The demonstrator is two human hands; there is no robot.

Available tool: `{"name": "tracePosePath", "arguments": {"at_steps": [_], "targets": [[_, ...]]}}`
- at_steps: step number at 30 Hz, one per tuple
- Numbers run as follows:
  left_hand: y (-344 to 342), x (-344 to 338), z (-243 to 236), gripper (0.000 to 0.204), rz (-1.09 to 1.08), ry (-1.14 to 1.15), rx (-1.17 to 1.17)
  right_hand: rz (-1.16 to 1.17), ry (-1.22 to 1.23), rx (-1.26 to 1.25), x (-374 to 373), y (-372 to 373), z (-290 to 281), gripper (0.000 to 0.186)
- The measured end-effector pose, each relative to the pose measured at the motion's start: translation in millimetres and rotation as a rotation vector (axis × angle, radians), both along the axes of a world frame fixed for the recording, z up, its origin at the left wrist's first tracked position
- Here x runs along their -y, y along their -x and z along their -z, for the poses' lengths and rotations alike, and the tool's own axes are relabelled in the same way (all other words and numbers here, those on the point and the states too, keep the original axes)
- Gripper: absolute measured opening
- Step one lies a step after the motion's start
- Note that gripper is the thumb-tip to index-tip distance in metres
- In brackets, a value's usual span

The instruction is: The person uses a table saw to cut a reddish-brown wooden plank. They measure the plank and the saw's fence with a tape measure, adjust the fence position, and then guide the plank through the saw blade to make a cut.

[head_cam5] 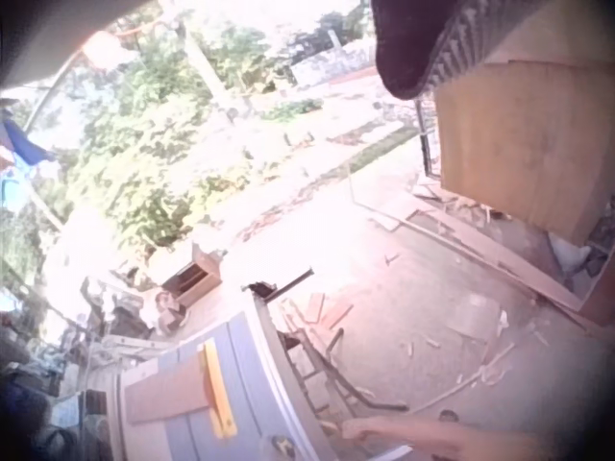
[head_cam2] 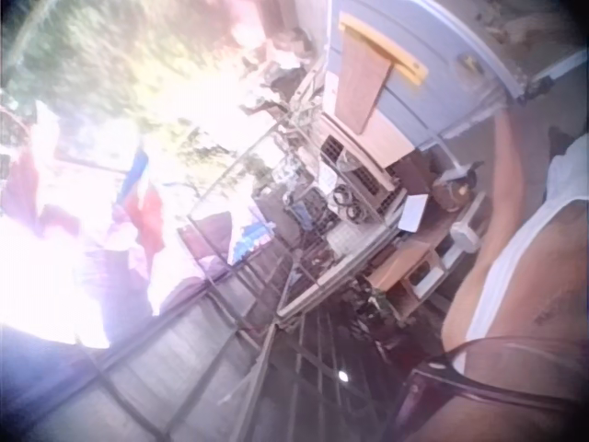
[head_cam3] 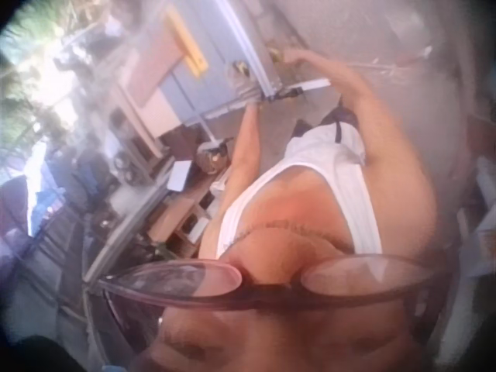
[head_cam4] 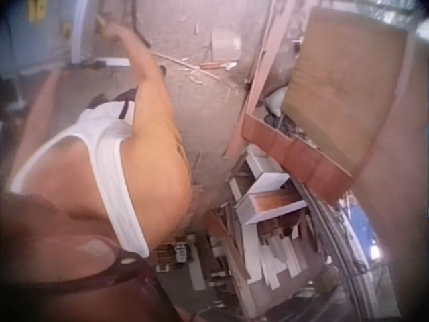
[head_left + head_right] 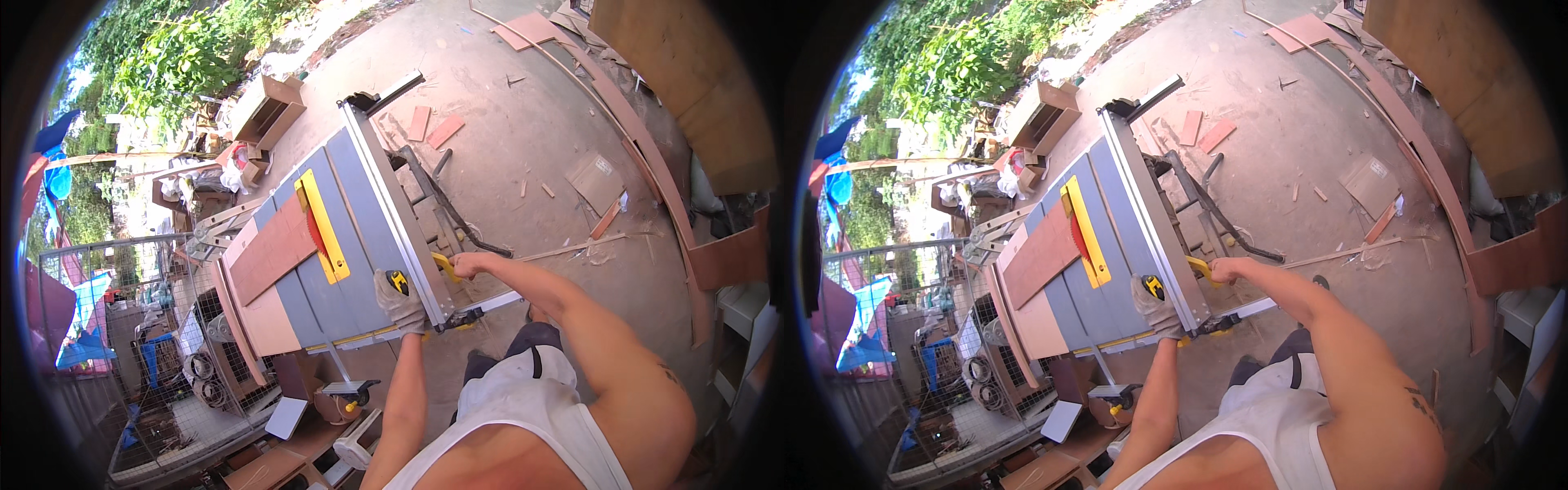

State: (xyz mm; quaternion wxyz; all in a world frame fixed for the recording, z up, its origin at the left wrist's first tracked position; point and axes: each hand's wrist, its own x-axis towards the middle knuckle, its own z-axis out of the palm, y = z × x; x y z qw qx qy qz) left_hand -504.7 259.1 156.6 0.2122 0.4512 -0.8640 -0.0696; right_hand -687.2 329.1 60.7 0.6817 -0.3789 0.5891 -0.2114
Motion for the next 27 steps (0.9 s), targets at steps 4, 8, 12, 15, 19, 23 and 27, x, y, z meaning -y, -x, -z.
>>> {"name": "tracePosePath", "arguments": {"at_steps": [4,8,12,15,19,23,27], "targets": [[2,3,0,0.068,-0.014,0.003,-0.003,0.039,-0.006,0.116,-19,23,3,0.058],[3,7,0,0.069,-0.003,-0.007,-0.023,-0.016,0.303,-0.304,-18,33,6,0.037],[-5,5,0,0.068,-0.001,-0.016,-0.023,0.257,0.299,-0.312,-24,33,-16,0.036],[-4,8,2,0.068,0.02,0.001,-0.028,0.453,0.312,-0.22,-31,31,-49,0.036],[-12,10,3,0.063,0.01,-0.039,-0.088,0.528,0.525,-0.362,-28,15,-109,0.034],[-9,28,10,0.061,-0.007,-0.127,-0.367,0.593,0.748,-0.377,-18,-37,-211,0.031],[-26,55,-42,0.062,0.19,-0.751,-0.567,0.609,0.832,-0.313,0,-105,-255,0.031]]}}
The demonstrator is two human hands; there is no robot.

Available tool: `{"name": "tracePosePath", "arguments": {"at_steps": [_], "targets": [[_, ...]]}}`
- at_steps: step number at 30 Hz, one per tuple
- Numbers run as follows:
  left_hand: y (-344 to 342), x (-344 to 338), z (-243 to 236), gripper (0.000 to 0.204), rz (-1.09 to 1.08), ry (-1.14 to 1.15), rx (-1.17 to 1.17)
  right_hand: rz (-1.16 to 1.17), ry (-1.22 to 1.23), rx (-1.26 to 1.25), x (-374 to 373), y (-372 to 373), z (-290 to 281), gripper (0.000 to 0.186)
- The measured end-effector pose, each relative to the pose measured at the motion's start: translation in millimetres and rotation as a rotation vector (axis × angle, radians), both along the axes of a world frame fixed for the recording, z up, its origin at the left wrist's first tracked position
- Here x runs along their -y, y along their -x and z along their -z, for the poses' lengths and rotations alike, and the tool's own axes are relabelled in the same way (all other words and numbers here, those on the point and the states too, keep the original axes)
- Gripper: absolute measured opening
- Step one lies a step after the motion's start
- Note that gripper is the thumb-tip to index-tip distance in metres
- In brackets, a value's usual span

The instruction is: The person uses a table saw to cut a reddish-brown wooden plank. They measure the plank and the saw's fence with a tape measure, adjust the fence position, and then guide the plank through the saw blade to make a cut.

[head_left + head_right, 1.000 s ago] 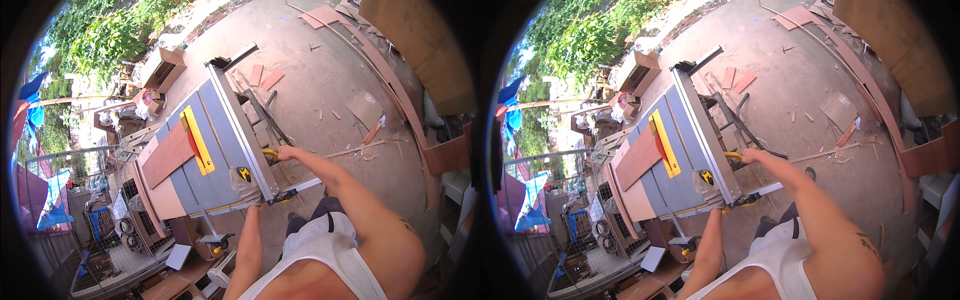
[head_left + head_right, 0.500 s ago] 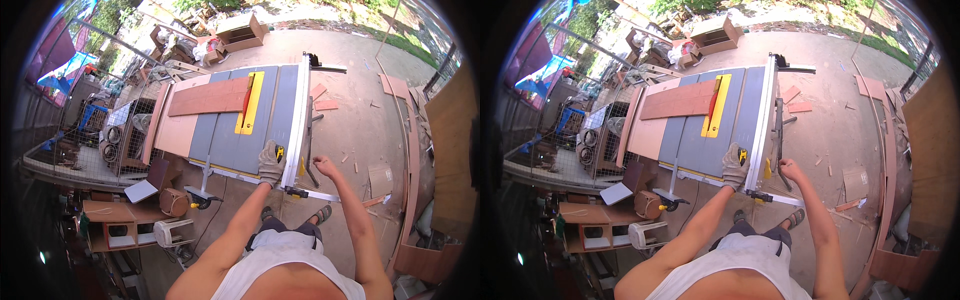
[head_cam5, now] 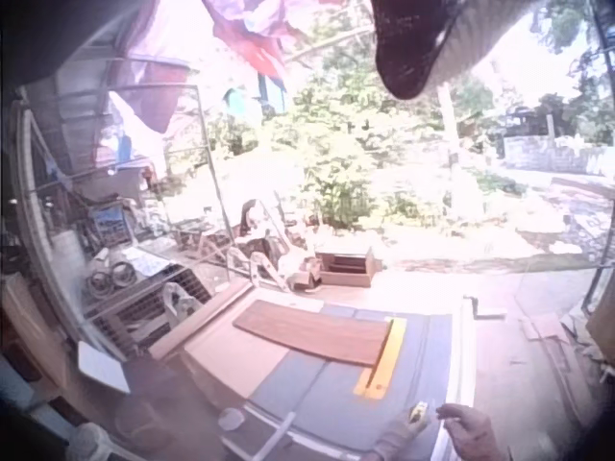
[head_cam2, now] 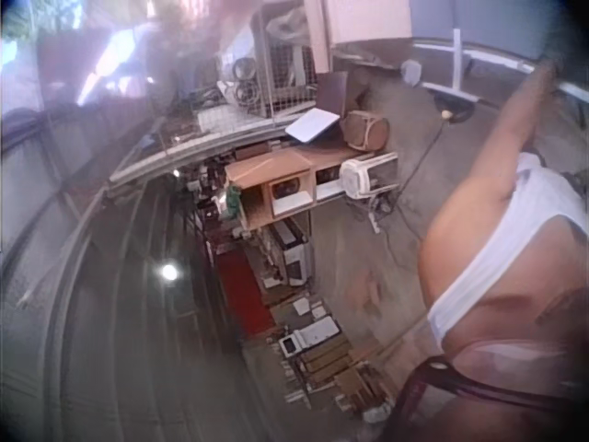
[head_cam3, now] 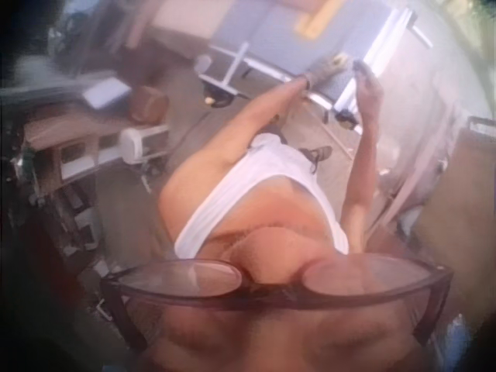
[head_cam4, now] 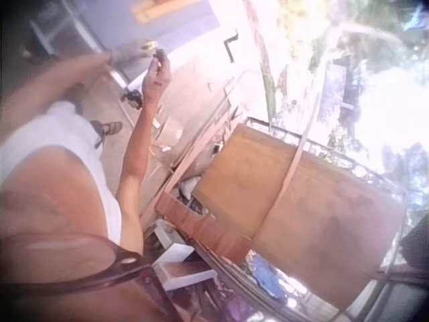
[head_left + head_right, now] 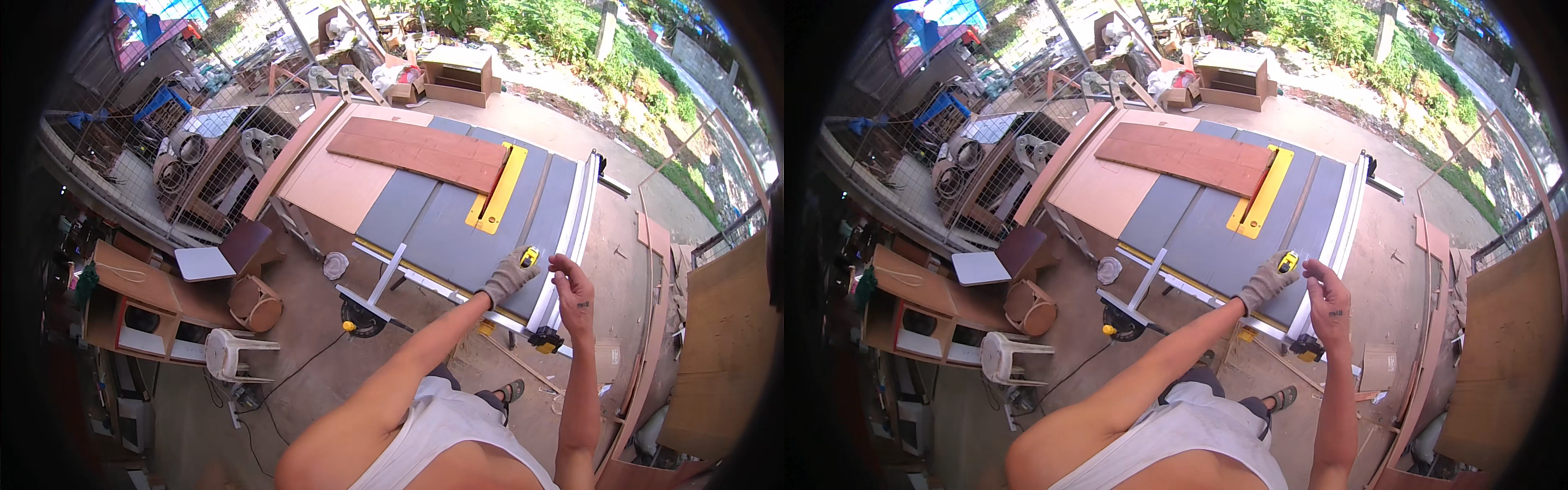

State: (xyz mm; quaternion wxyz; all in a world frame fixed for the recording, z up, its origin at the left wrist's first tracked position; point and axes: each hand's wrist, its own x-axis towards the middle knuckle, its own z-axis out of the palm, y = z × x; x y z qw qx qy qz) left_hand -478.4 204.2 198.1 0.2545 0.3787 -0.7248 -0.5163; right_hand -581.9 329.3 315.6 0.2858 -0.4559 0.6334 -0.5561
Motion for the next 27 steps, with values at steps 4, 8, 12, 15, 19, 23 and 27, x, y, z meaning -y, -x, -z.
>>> {"name": "tracePosePath", "arguments": {"at_steps": [4,8,12,15,19,23,27], "targets": [[-49,11,-20,0.066,0.334,0.045,-0.209,0.174,-0.053,-0.151,13,-66,32,0.036],[-114,6,-59,0.071,0.55,0.204,-0.178,0.344,-0.093,0.291,-4,-123,52,0.037],[-181,5,-94,0.071,0.745,0.343,0.08,0.254,-0.131,0.406,-22,-180,41,0.033],[-226,-1,-114,0.065,0.842,0.437,0.245,0.159,-0.174,0.515,-32,-218,45,0.027],[-283,-23,-138,0.059,0.843,0.443,0.371,0.061,-0.226,0.541,-50,-261,54,0.023],[-325,-50,-128,0.06,0.779,0.381,0.314,0.024,-0.371,0.486,-73,-297,51,0.021],[-346,-77,-116,0.056,0.751,0.452,0.231,0.091,-0.315,0.632,-105,-328,59,0.019]]}}
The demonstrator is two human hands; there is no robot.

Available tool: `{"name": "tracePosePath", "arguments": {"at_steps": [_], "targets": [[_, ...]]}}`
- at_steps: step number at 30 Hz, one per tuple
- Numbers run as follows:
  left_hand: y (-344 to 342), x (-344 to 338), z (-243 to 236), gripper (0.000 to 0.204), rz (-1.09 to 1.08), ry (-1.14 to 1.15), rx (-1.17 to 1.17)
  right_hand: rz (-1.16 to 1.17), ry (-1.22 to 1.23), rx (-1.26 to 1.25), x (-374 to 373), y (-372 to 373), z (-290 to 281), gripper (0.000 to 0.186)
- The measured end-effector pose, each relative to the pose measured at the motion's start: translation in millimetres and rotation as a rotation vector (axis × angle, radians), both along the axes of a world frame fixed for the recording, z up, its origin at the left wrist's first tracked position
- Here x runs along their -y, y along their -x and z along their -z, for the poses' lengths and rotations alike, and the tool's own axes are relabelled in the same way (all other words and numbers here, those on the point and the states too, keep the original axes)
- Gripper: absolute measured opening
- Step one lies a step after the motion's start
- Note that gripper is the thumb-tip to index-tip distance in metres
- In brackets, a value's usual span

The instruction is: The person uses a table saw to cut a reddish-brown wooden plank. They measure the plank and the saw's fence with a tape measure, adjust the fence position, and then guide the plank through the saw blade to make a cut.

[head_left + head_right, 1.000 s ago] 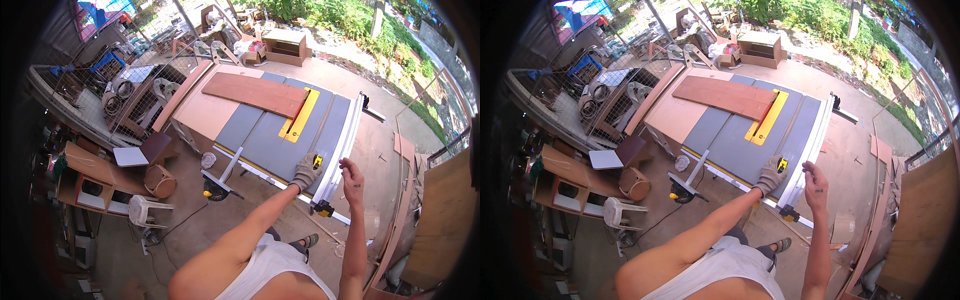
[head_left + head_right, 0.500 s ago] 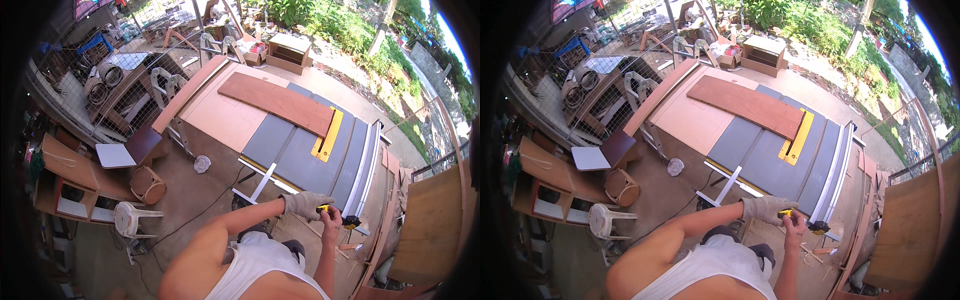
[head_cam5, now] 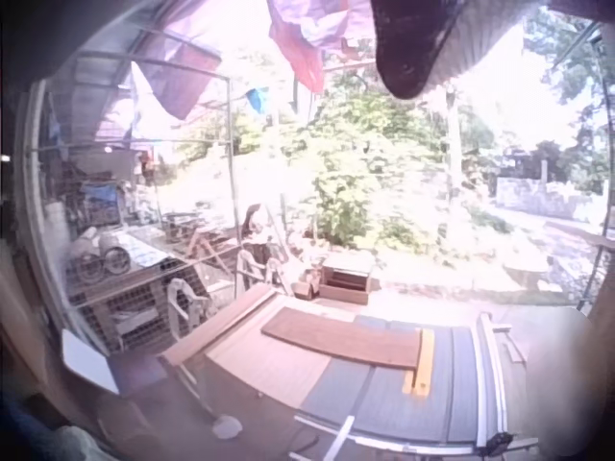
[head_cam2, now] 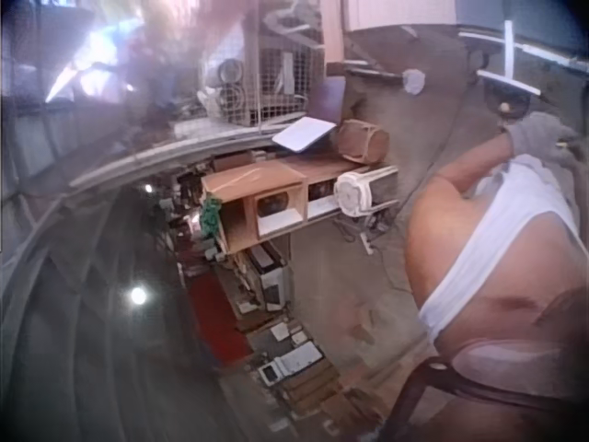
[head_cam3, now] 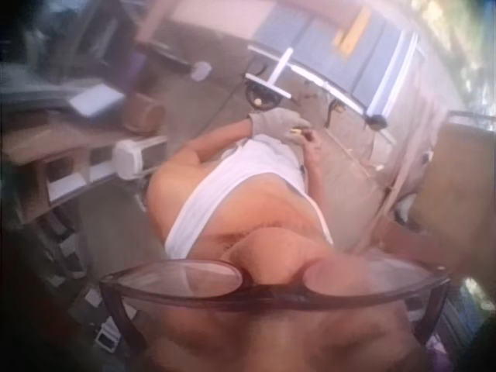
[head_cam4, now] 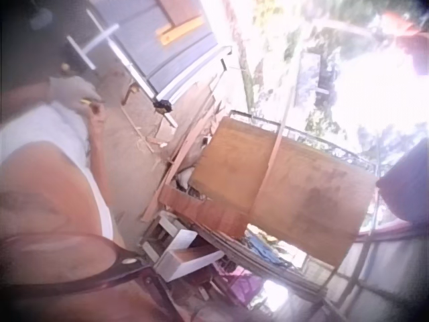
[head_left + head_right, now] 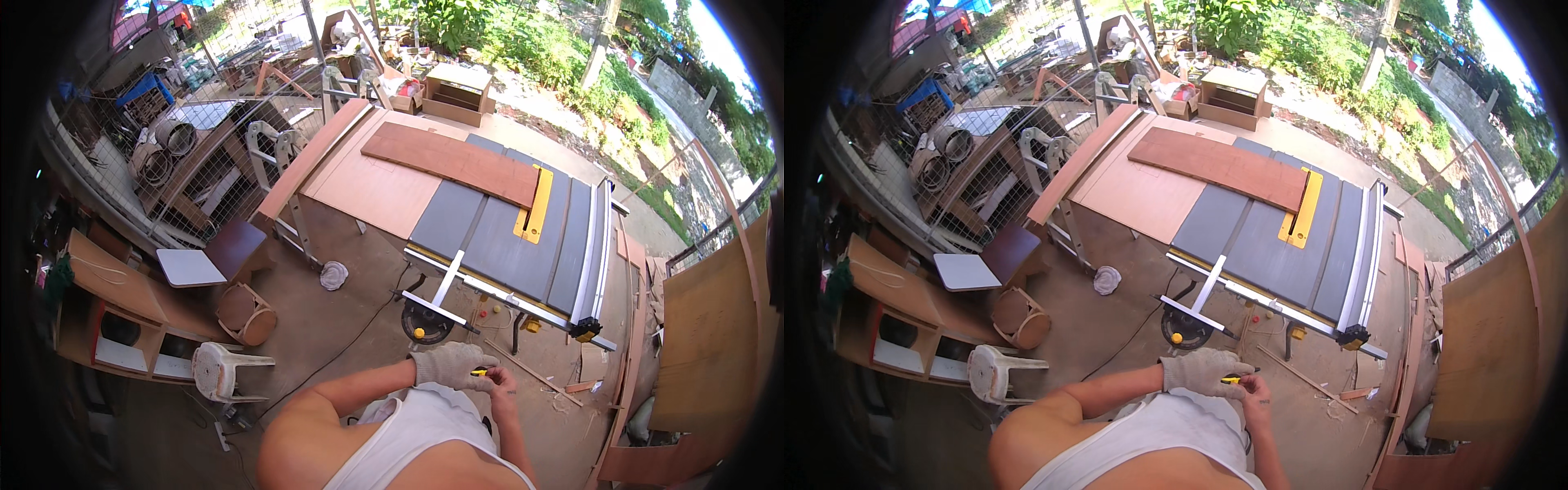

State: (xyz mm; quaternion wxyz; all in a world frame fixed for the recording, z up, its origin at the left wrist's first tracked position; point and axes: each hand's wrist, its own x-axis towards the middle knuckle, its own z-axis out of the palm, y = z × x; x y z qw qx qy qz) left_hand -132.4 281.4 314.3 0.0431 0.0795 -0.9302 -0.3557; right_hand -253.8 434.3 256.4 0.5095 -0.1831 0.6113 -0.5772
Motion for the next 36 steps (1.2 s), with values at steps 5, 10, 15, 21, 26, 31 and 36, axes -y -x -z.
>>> {"name": "tracePosePath", "arguments": {"at_steps": [5,10,15,21,26,31,36], "targets": [[-19,-36,-6,0.053,0.073,-0.076,-0.059,0.141,0.058,0.27,-38,-35,-16,0.015],[-41,-53,-35,0.049,0.138,-0.245,0.175,0.13,0.046,0.221,-63,-54,-17,0.017],[-58,-37,-41,0.043,0.067,-0.043,0.201,0.137,0.059,0.124,-72,-42,-46,0.016],[-84,67,-36,0.034,-0.137,0.126,0.282,0.55,0.291,-0.02,-101,23,-108,0.014],[-134,179,-20,0.031,-0.173,0.172,0.371,0.699,0.459,-0.021,-118,108,-101,0.006],[-174,277,-15,0.028,-0.222,0.159,0.46,0.809,0.463,0.129,-74,182,-67,0.012],[-173,357,19,0.027,-0.083,0.098,0.401,0.946,0.305,0.145,47,195,-43,0.008]]}}
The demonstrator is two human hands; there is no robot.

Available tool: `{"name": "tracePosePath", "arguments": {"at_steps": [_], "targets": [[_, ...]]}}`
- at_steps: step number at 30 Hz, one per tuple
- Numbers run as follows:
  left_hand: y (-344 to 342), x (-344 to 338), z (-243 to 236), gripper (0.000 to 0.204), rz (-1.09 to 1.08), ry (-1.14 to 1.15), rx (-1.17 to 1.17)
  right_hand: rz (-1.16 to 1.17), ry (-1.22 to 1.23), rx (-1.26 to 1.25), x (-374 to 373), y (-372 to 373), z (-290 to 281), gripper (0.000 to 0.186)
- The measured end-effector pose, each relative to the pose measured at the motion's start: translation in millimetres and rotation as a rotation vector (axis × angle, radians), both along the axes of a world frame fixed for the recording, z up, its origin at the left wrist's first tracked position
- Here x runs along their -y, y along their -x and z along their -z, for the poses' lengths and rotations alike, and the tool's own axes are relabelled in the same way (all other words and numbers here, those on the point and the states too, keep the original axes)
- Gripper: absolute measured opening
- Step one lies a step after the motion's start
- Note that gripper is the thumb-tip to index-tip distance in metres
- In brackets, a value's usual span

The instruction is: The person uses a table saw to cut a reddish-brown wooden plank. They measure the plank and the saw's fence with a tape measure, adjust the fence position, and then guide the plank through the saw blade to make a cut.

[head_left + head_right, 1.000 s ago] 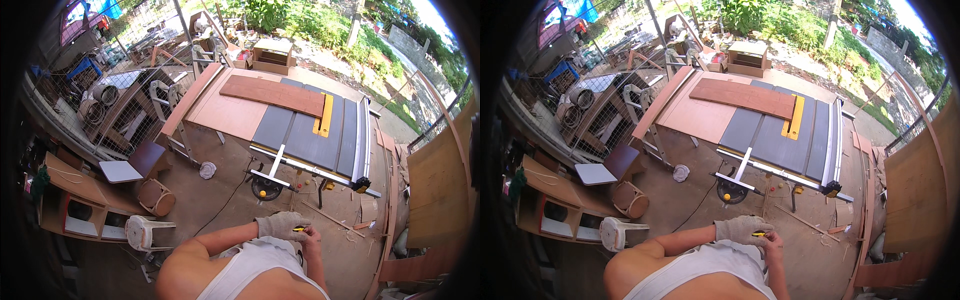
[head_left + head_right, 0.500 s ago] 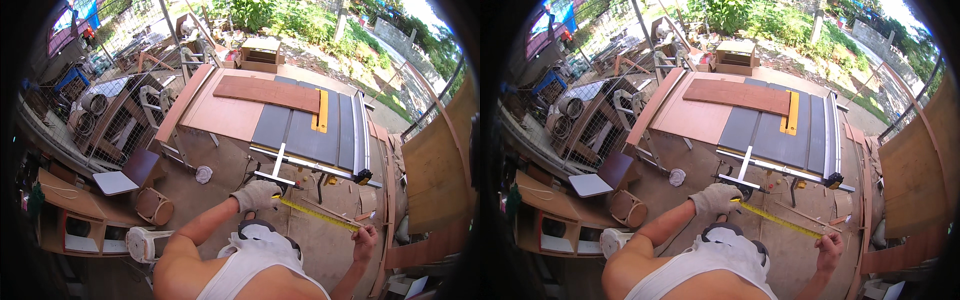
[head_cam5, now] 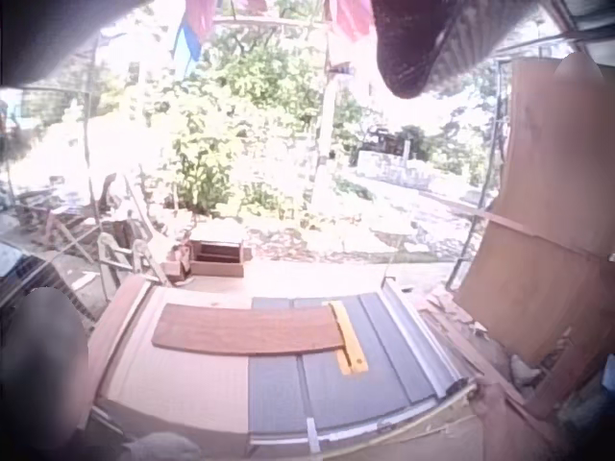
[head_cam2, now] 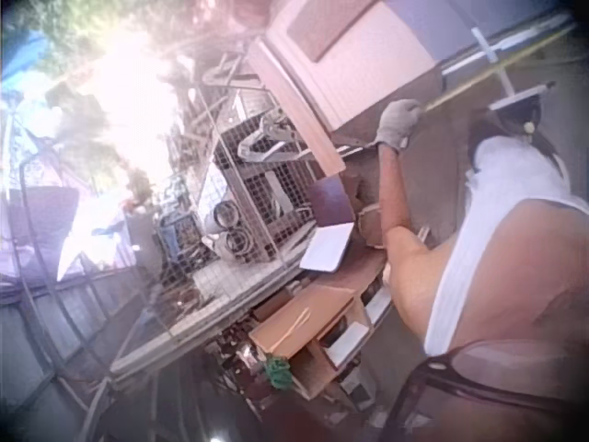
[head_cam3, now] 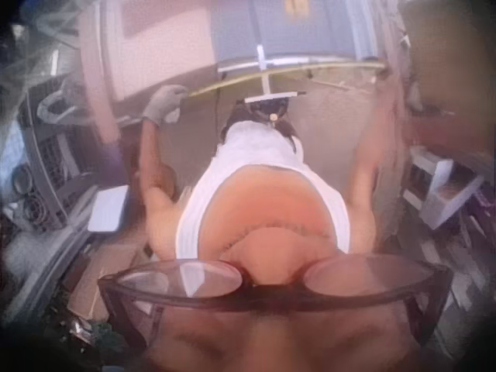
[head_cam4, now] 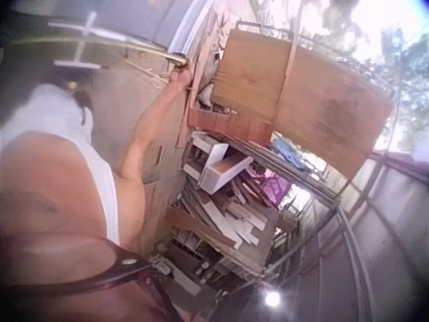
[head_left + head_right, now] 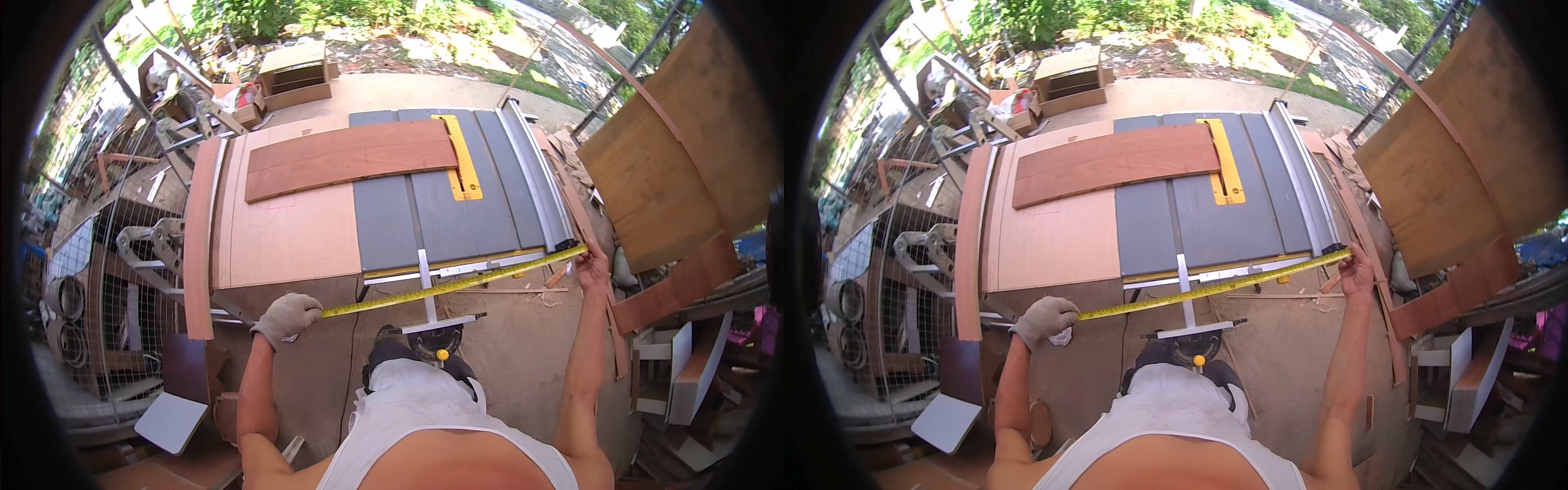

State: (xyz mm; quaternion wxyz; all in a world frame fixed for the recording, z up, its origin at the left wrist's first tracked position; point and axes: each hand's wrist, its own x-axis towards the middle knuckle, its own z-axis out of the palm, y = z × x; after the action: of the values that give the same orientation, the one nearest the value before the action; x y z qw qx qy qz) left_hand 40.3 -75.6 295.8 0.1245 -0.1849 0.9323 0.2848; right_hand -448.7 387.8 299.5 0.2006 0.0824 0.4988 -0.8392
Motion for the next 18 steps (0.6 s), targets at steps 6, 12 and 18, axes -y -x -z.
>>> {"name": "tracePosePath", "arguments": {"at_steps": [6,12,18], "targets": [[18,55,33,0.026,-0.053,0.028,0.09,0.191,-0.132,-0.006,75,-14,43,0.009],[26,84,22,0.025,-0.116,0.113,0.026,0.017,-0.378,0.039,115,-67,59,0.025],[60,107,30,0.026,-0.188,0.117,0.147,-0.222,-0.464,0.036,99,-124,70,0.033]]}}
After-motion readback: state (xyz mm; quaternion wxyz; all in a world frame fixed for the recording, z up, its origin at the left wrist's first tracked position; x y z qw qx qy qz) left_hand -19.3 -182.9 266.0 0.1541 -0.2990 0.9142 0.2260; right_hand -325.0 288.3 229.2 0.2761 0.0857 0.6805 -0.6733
